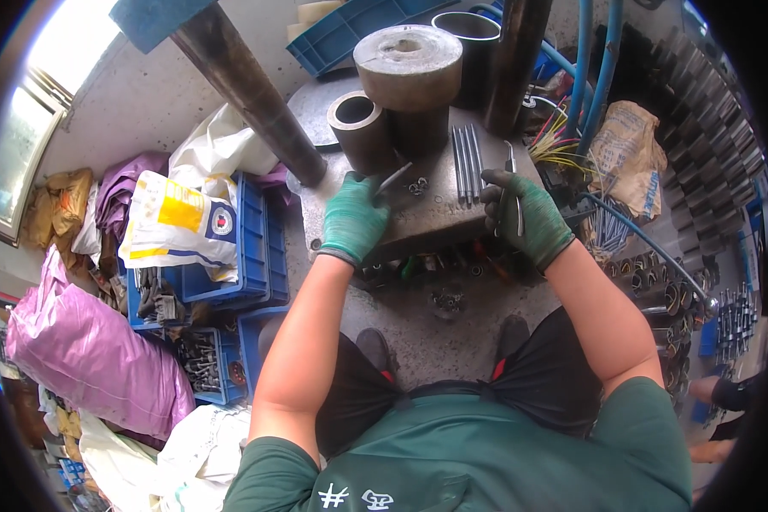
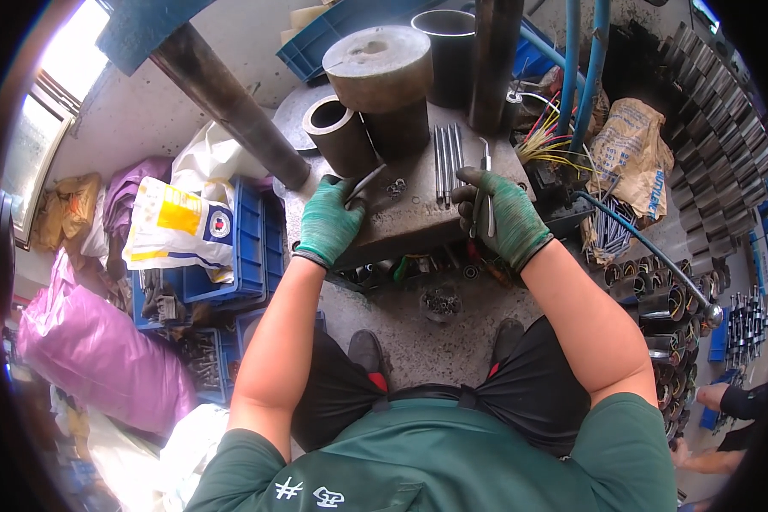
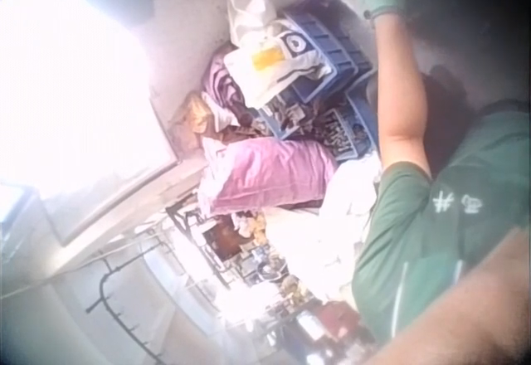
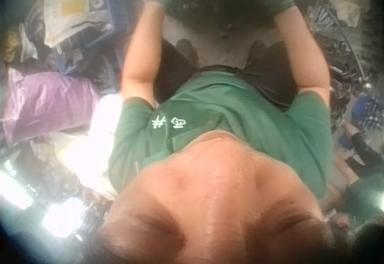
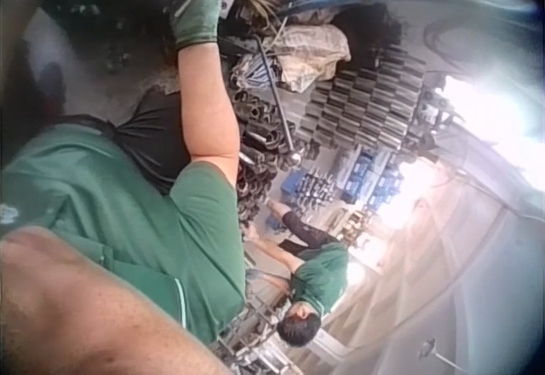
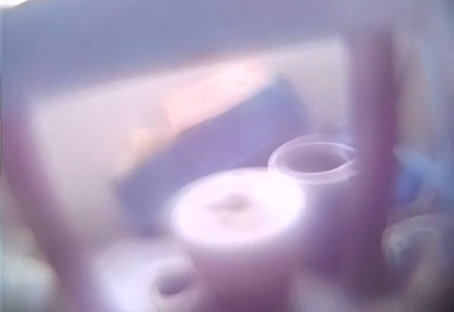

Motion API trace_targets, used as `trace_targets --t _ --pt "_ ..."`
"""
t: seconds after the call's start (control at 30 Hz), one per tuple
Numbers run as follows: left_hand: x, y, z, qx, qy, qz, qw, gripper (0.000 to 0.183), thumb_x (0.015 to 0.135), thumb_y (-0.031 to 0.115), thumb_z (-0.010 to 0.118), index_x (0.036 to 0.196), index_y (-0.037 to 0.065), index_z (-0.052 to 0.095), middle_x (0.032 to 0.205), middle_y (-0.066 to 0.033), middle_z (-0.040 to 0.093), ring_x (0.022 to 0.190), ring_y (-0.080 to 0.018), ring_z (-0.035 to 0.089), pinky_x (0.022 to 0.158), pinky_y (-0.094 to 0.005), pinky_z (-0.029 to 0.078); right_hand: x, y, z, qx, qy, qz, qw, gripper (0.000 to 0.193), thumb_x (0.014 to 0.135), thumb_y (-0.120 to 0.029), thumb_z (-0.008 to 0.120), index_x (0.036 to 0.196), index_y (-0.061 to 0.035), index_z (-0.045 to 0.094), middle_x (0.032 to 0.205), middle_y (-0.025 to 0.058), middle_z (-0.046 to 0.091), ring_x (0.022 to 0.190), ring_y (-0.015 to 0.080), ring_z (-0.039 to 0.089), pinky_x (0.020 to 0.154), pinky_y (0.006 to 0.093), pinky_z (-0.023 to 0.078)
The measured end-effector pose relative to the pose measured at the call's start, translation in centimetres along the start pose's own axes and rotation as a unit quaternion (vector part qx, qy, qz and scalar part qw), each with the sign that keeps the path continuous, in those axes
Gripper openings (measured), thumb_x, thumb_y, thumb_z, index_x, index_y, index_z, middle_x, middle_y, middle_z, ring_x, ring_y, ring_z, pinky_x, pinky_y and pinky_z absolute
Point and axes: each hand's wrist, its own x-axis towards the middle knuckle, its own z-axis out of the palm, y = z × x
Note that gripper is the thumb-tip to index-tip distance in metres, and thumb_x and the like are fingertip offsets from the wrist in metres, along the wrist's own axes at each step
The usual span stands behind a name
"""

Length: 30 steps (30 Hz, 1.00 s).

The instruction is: The person installs retaining rings onto metal rods one by one using pliers.

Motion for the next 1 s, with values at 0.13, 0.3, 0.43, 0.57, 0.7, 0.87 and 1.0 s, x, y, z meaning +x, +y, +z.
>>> trace_targets --t 0.13,0.3,0.43,0.57,0.7,0.87,1.0 --pt "-0.6 0.9 0.0 0.066 -0.044 0.026 0.996 0.041 0.087 0.020 0.073 0.127 0.010 0.073 0.129 -0.0206 0.061 0.108 -0.0427 0.067 0.094 -0.0497 0.057 0.0 0.1 -0.2 -0.001 0.002 0.002 1.000 0.023 0.103 -0.030 0.066 0.116 -0.0103 0.066 0.091 0.0071 0.073 0.073 0.0161 0.066 0.065 0.0333 0.055" --pt "-1.4 1.5 -0.6 0.086 -0.071 0.051 0.993 0.044 0.088 0.026 0.076 0.129 0.010 0.073 0.124 -0.0204 0.064 0.107 -0.0416 0.068 0.091 -0.0489 0.058 0.0 -0.3 -0.7 0.039 -0.007 0.019 0.999 0.028 0.106 -0.035 0.063 0.121 -0.0118 0.060 0.093 0.0090 0.073 0.076 0.0194 0.069 0.069 0.0376 0.057" --pt "-2.2 1.9 -1.0 0.067 -0.067 0.051 0.994 0.048 0.089 0.029 0.077 0.132 0.008 0.071 0.122 -0.0218 0.064 0.106 -0.0417 0.069 0.089 -0.0493 0.058 -1.9 -0.9 1.3 0.086 -0.006 0.033 0.996 0.037 0.106 -0.044 0.059 0.122 -0.0107 0.056 0.106 0.0149 0.072 0.088 0.0268 0.071 0.081 0.0479 0.060" --pt "-1.3 1.9 -0.6 0.097 -0.080 0.019 0.992 0.050 0.088 0.033 0.079 0.128 0.005 0.070 0.121 -0.0245 0.064 0.105 -0.0423 0.068 0.090 -0.0498 0.058 -1.9 -1.0 0.8 0.053 -0.063 0.067 0.994 0.038 0.102 -0.040 0.061 0.123 -0.0091 0.055 0.119 0.0199 0.069 0.099 0.0326 0.072 0.085 0.0523 0.062" --pt "-1.3 2.0 -0.6 0.099 -0.072 0.027 0.992 0.048 0.086 0.037 0.081 0.120 0.004 0.072 0.120 -0.0249 0.064 0.104 -0.0427 0.068 0.089 -0.0500 0.058 -1.9 -0.8 0.3 0.005 -0.124 0.087 0.989 0.032 0.100 -0.031 0.062 0.124 -0.0104 0.057 0.121 0.0167 0.071 0.100 0.0286 0.073 0.079 0.0445 0.060" --pt "-3.3 3.2 -0.9 0.061 -0.072 0.077 0.993 0.042 0.084 0.035 0.084 0.113 0.006 0.075 0.113 -0.0220 0.066 0.101 -0.0407 0.068 0.087 -0.0482 0.059 -1.6 -1.0 -1.2 -0.037 -0.116 0.048 0.991 0.025 0.099 -0.026 0.063 0.120 -0.0127 0.060 0.117 0.0112 0.073 0.095 0.0211 0.070 0.075 0.0361 0.055" --pt "-5.2 2.0 0.7 0.055 -0.036 0.154 0.986 0.033 0.076 0.016 0.085 0.107 0.008 0.076 0.104 -0.0156 0.065 0.096 -0.0381 0.067 0.081 -0.0479 0.058 -1.6 -1.2 -0.7 -0.091 -0.087 -0.016 0.992 0.025 0.096 -0.021 0.066 0.120 -0.0131 0.061 0.111 0.0075 0.073 0.091 0.0182 0.066 0.075 0.0326 0.052"
